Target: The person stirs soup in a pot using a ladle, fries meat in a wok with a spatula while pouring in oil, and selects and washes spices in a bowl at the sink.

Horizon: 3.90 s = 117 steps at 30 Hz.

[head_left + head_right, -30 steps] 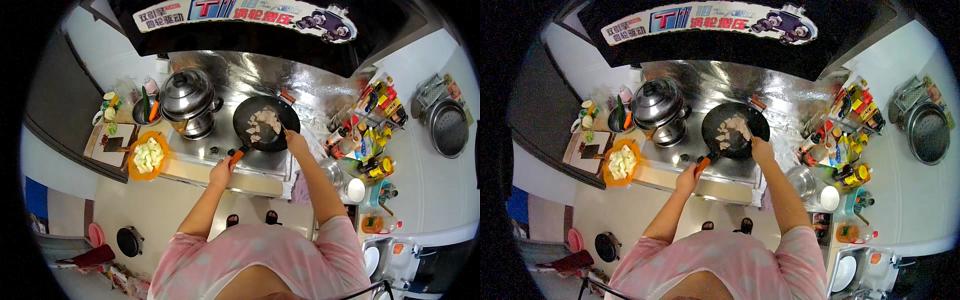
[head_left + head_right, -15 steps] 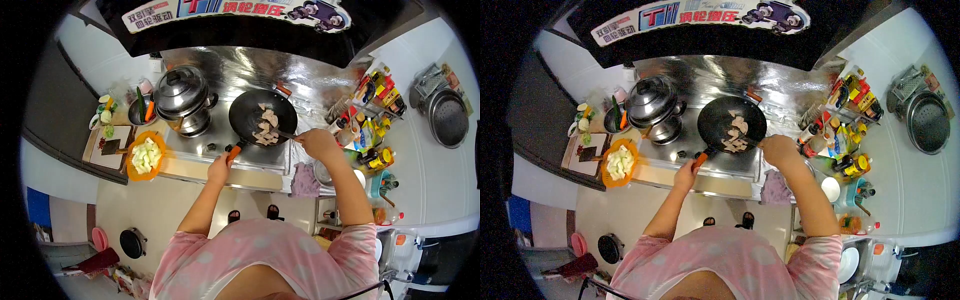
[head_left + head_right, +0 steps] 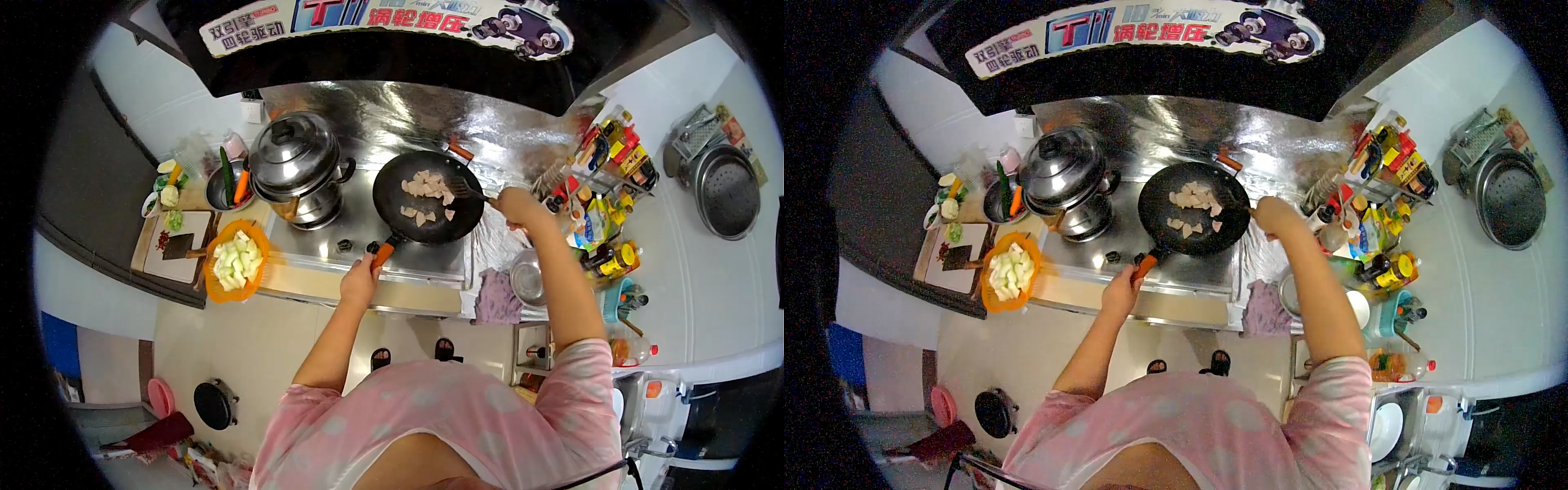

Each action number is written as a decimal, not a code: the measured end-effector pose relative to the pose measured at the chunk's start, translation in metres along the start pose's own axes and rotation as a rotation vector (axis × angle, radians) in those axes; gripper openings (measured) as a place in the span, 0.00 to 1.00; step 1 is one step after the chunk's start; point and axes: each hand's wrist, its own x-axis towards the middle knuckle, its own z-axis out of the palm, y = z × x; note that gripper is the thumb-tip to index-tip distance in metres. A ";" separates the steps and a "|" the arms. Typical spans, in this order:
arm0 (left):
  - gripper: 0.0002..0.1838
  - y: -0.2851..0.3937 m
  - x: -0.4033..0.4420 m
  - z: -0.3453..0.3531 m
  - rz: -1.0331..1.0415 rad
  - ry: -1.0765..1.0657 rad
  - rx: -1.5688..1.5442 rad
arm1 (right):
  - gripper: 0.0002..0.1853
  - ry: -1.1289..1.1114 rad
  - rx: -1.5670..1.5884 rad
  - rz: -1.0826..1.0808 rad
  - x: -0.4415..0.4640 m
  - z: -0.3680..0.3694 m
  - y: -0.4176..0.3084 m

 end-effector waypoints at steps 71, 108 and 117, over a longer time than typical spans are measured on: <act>0.13 -0.008 0.002 0.004 0.024 0.006 0.014 | 0.15 0.124 -0.008 -0.083 0.028 0.025 -0.008; 0.15 -0.005 0.002 0.002 0.004 -0.017 0.032 | 0.14 0.090 -0.223 -0.314 -0.085 0.053 -0.020; 0.16 -0.006 0.003 0.003 0.018 0.007 0.022 | 0.16 0.485 0.261 -0.155 0.020 0.129 -0.004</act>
